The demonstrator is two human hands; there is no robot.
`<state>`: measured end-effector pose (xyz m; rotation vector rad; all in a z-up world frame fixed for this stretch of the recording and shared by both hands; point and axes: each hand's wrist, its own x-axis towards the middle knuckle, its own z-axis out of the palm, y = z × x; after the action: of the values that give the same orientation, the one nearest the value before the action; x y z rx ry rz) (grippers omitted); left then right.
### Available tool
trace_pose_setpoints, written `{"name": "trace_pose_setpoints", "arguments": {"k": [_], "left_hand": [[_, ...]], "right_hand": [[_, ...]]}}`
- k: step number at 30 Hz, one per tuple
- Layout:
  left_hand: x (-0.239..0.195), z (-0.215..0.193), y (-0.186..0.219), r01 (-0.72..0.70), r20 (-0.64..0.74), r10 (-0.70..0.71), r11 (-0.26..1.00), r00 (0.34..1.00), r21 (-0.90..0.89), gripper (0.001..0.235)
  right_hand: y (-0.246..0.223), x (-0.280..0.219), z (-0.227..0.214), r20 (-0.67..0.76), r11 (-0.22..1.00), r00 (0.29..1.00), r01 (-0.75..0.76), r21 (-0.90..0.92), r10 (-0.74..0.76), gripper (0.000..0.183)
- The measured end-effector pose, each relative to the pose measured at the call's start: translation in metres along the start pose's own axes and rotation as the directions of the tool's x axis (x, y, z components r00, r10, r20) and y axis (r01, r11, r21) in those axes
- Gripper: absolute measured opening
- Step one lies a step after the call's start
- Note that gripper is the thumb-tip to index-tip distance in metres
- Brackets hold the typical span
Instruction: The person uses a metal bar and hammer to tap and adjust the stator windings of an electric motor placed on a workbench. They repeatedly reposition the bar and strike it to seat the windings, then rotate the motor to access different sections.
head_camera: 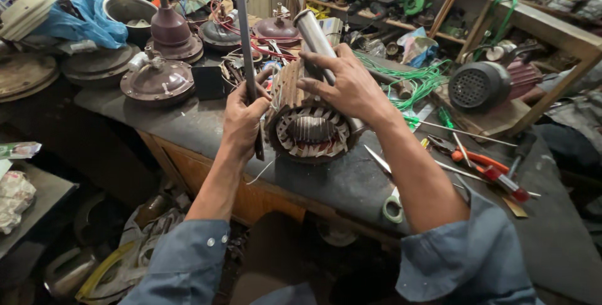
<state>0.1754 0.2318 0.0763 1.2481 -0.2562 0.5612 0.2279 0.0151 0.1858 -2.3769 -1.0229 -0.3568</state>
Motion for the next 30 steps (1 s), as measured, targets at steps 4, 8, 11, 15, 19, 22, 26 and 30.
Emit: {"name": "trace_pose_setpoints", "arguments": {"k": [4,8,11,15,19,22,26,30], "left_hand": [[-0.014,-0.004,0.022,0.064,-0.027,-0.062,0.992,0.998,0.104,0.038],[-0.047,-0.020,0.043,0.130,-0.085,-0.115,0.971,0.990,0.200,0.020],[-0.092,-0.036,0.053,0.081,-0.132,-0.044,0.954,0.990,0.288,0.022],[-0.170,-0.064,0.058,0.422,-0.150,-0.403,0.896,0.903,0.137,0.014],[-0.233,-0.089,0.032,0.736,0.024,-0.739,0.672,0.673,0.080,0.030],[-0.263,-0.097,-0.010,0.799,0.234,-0.783,0.600,0.577,0.036,0.027],[-0.295,-0.095,-0.054,0.824,0.372,-0.748,0.558,0.549,-0.095,0.026],[-0.291,-0.079,-0.061,0.758,0.492,-0.636,0.647,0.594,-0.079,0.024]], "right_hand": [[-0.009,-0.009,-0.003,-0.034,0.997,0.998,-0.049,0.065,0.051,0.055],[-0.012,-0.034,-0.010,-0.107,0.998,0.994,0.001,0.060,0.006,0.054],[-0.011,-0.068,-0.015,-0.178,0.993,0.978,-0.093,0.072,0.105,0.054],[-0.012,-0.131,-0.016,-0.205,0.955,0.939,-0.246,0.165,0.277,0.050],[-0.011,-0.196,-0.002,-0.097,0.880,0.888,-0.420,0.223,0.449,0.053],[-0.002,-0.238,0.017,0.012,0.810,0.838,-0.531,0.249,0.546,0.057],[0.022,-0.296,0.040,0.127,0.694,0.812,-0.558,0.455,0.569,0.056],[0.051,-0.346,0.065,0.125,0.619,0.700,-0.689,0.376,0.703,0.057]]}}
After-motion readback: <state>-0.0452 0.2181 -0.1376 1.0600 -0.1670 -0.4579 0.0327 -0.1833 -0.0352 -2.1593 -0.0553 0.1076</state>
